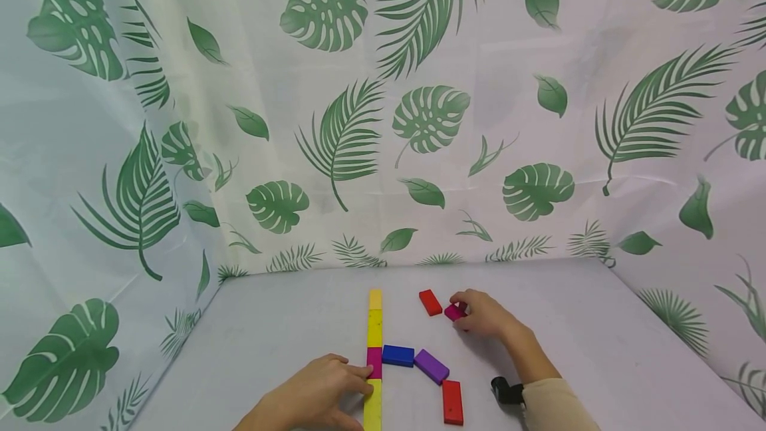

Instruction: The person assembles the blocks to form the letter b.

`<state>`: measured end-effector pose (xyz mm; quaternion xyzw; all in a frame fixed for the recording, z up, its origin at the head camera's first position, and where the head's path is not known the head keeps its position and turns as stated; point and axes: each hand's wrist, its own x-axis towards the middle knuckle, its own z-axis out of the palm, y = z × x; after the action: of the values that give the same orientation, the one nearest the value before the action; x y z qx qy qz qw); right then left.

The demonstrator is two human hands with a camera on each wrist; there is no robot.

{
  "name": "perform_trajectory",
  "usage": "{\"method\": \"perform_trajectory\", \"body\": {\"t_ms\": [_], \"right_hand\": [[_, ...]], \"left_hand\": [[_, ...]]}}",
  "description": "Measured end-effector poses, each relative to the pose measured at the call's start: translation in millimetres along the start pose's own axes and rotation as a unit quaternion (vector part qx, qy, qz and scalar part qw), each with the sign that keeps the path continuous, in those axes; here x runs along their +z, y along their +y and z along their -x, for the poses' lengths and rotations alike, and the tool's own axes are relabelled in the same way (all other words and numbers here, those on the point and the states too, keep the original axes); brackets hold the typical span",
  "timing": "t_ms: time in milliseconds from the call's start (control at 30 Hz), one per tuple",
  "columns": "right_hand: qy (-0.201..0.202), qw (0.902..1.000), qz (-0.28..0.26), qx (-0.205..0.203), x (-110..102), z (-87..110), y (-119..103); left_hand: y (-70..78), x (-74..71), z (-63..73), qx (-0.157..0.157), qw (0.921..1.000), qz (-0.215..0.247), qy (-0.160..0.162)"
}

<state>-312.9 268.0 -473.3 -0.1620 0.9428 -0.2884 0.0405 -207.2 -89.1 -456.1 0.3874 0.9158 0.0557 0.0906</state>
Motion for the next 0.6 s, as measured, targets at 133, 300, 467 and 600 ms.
{"method": "perform_trajectory", "body": {"t_ms": [133, 300, 467, 600], "right_hand": [[-0.013, 0.9999, -0.003, -0.002, -4, 3.4, -1], [-0.036, 0.9992, -0.013, -0.007, -10, 6.8, -5], [-0.055, 0.9983, -0.020, 0.000, -12, 9.0, -8], [-0.063, 0.9978, -0.019, -0.001, -12, 8.9, -8]], "left_hand": [[-0.1, 0.6, 0.2, 0.006, 1.0000, -0.006, 0.005], [-0.2, 0.9, -0.3, 0.004, 1.0000, -0.005, 0.004], [0.3, 0.5, -0.5, 0.000, 1.0000, -0.004, 0.002], [0.9, 0.0, -0.5, -0.006, 1.0000, -0.001, -0.002]]}}
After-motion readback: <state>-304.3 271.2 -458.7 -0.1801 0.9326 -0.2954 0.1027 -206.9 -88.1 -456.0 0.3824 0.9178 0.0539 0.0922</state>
